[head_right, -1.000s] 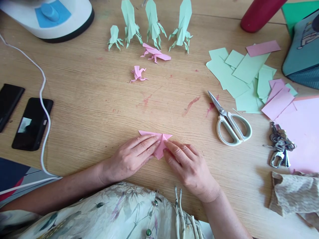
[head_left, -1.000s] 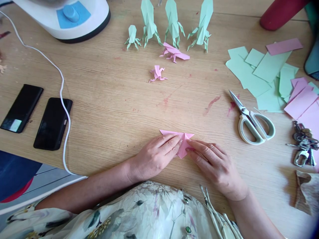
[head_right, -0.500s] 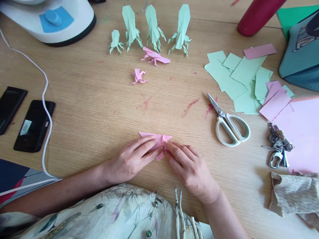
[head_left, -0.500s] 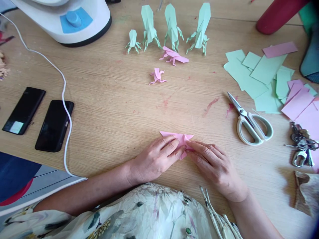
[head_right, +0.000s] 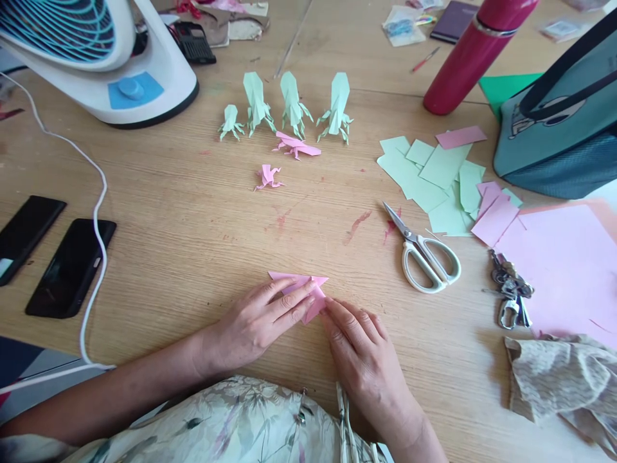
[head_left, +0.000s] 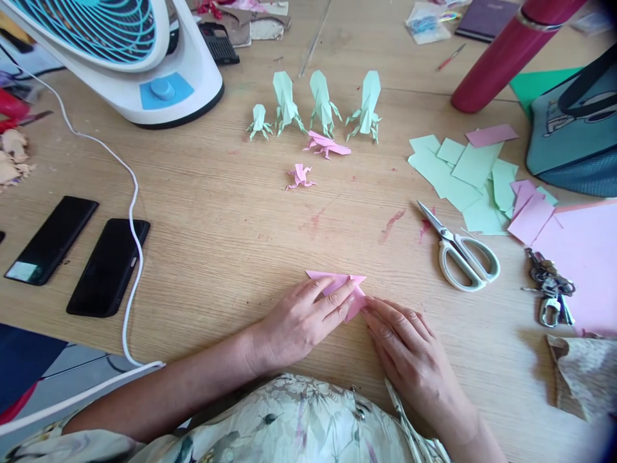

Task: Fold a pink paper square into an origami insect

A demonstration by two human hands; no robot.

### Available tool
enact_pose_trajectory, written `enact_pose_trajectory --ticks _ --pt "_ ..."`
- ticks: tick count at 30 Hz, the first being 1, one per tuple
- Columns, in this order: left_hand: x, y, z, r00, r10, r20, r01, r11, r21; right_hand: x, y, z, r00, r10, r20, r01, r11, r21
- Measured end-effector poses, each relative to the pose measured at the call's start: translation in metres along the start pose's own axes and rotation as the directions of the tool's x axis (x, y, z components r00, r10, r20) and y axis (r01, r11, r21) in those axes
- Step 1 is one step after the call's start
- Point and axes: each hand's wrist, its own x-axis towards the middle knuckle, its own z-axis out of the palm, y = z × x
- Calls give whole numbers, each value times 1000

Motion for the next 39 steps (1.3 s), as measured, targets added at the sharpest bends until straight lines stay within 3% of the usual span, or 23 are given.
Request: enact_pose_trajectory --ticks 31,39 --pt "4 -2 -2 986 -13 168 25 997 -70 1 1 3 999 17 -48 -16 1000 25" --pt "5 -2 -2 990 -5 144 16 997 -77 -5 -3 2 1000 18 -22 -18 1000 -8"
